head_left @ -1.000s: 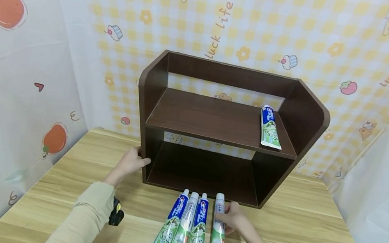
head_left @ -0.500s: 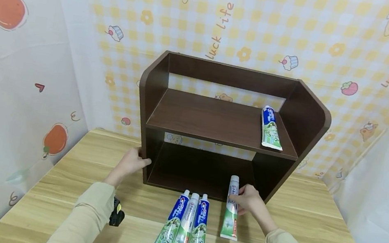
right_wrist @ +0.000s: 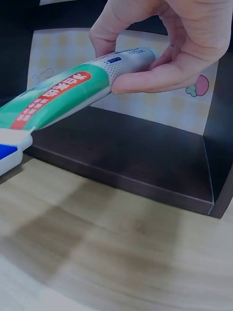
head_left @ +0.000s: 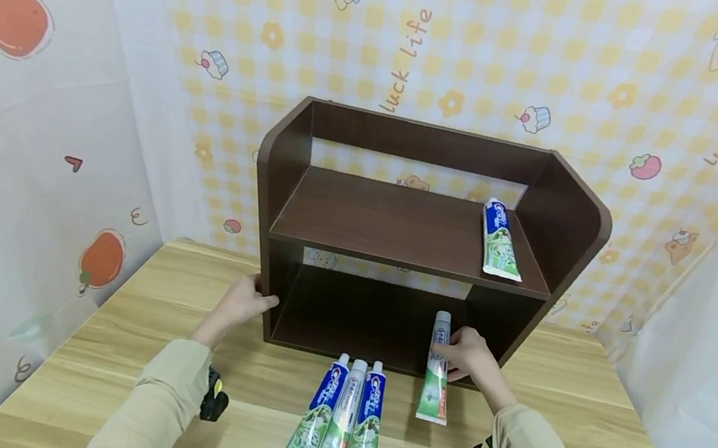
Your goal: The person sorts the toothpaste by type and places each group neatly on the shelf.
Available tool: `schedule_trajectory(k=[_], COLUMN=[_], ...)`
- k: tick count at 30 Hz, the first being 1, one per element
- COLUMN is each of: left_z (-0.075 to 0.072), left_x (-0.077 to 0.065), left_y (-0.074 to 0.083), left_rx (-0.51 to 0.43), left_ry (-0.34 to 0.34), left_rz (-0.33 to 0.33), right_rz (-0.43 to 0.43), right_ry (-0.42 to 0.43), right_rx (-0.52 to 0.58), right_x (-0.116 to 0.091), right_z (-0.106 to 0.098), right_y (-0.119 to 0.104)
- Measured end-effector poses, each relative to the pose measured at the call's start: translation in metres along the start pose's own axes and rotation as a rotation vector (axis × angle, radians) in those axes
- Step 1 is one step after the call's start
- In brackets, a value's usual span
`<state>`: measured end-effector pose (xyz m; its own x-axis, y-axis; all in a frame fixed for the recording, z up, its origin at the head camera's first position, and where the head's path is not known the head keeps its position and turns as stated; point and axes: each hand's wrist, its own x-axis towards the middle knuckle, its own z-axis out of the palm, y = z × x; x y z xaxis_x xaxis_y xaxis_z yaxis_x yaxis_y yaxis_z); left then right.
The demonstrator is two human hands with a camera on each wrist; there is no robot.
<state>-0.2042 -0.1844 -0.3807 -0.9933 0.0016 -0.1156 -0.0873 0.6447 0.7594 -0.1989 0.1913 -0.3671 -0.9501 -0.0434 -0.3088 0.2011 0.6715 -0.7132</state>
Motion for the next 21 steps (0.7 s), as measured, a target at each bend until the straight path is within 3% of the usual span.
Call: schedule_trajectory(k=[21], left_z=[0.001], left_x=[0.0], left_y=[-0.002], left_rx=[0.016], left_ry=[0.002], left_rz=[0.01], right_rz=[0.0], right_ry=[0.015], right_rx=[-0.045], right_x=[0.022], right_z=[-0.014], right_y=[-0.001])
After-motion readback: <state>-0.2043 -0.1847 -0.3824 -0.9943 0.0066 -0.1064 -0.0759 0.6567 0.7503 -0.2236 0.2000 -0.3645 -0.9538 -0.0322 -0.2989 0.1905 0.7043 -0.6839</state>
